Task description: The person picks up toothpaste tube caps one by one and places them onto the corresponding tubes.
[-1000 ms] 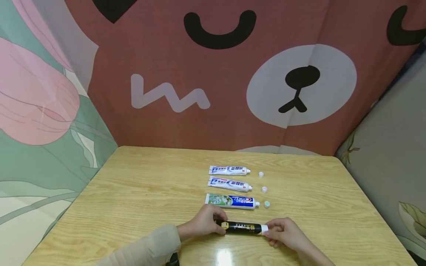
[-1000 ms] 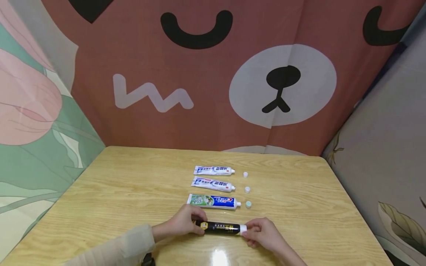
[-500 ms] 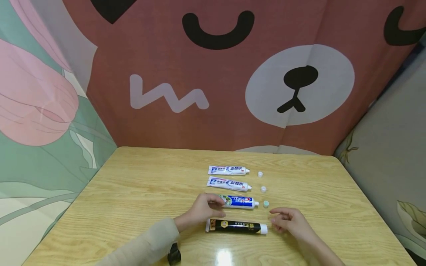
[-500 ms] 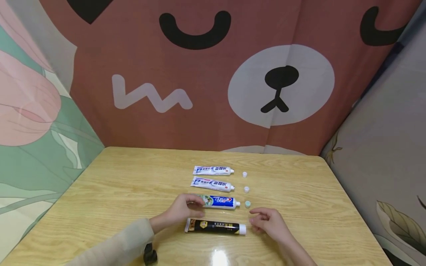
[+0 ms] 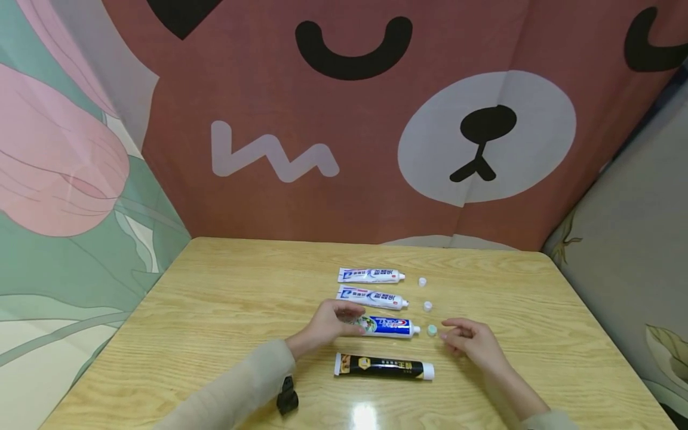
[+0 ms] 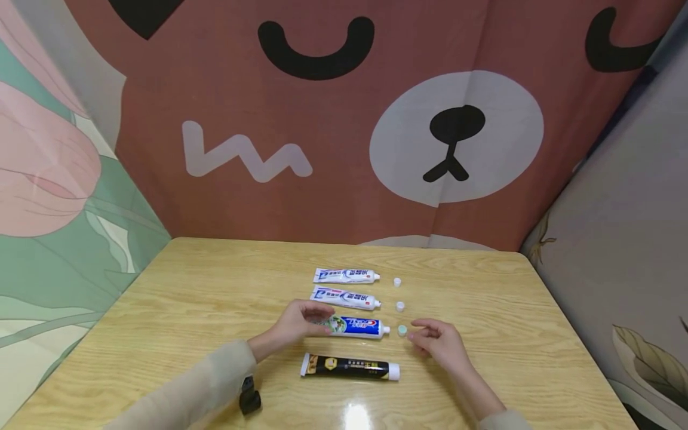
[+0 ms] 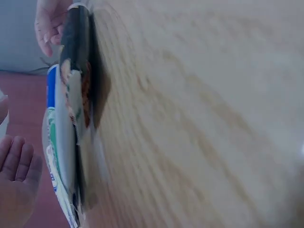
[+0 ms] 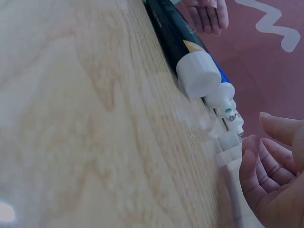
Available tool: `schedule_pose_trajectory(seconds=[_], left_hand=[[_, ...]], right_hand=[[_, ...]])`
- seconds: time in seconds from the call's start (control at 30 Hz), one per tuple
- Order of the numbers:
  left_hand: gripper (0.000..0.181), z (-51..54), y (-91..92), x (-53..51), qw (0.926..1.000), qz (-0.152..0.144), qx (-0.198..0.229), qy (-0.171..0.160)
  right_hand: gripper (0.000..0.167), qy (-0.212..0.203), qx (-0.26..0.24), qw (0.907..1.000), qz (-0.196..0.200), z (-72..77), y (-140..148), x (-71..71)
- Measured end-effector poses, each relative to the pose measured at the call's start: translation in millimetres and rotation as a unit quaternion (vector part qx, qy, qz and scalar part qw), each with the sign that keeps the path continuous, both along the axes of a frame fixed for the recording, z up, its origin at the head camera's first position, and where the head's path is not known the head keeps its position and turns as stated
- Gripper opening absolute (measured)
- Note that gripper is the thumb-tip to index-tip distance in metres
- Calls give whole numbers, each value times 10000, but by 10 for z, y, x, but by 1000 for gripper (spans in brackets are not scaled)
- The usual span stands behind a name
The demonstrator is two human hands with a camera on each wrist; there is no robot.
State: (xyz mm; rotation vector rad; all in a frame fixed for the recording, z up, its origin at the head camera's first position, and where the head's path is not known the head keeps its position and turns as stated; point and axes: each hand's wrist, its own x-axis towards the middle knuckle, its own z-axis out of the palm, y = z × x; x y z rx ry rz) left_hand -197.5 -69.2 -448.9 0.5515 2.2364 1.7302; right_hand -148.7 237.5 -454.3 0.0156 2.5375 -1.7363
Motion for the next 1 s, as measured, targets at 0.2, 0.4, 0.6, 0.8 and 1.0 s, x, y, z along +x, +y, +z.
schedule_pose_trajectory(seconds=[0.2, 0.4, 0.6, 0.8, 1.0], left_hand=[[43, -60, 36, -74, 9991, 47, -399, 128], [44, -90, 63, -139, 9980, 5, -602, 187], [46, -86, 80, -171, 9957, -50, -893, 252], [44, -129, 97, -208, 9957, 45, -918, 110], [44, -180, 132, -233, 9962, 47, -863, 117]], right_hand=[[45, -176, 92, 9997, -108, -31, -27, -67], [47, -134, -101, 9997, 154, -79, -16, -119], [49, -70, -37, 9993, 363, -116, -15, -154], [48, -112, 211, 9993, 284, -149, -39, -200], [46, -115, 285, 9993, 233, -172, -51, -222]])
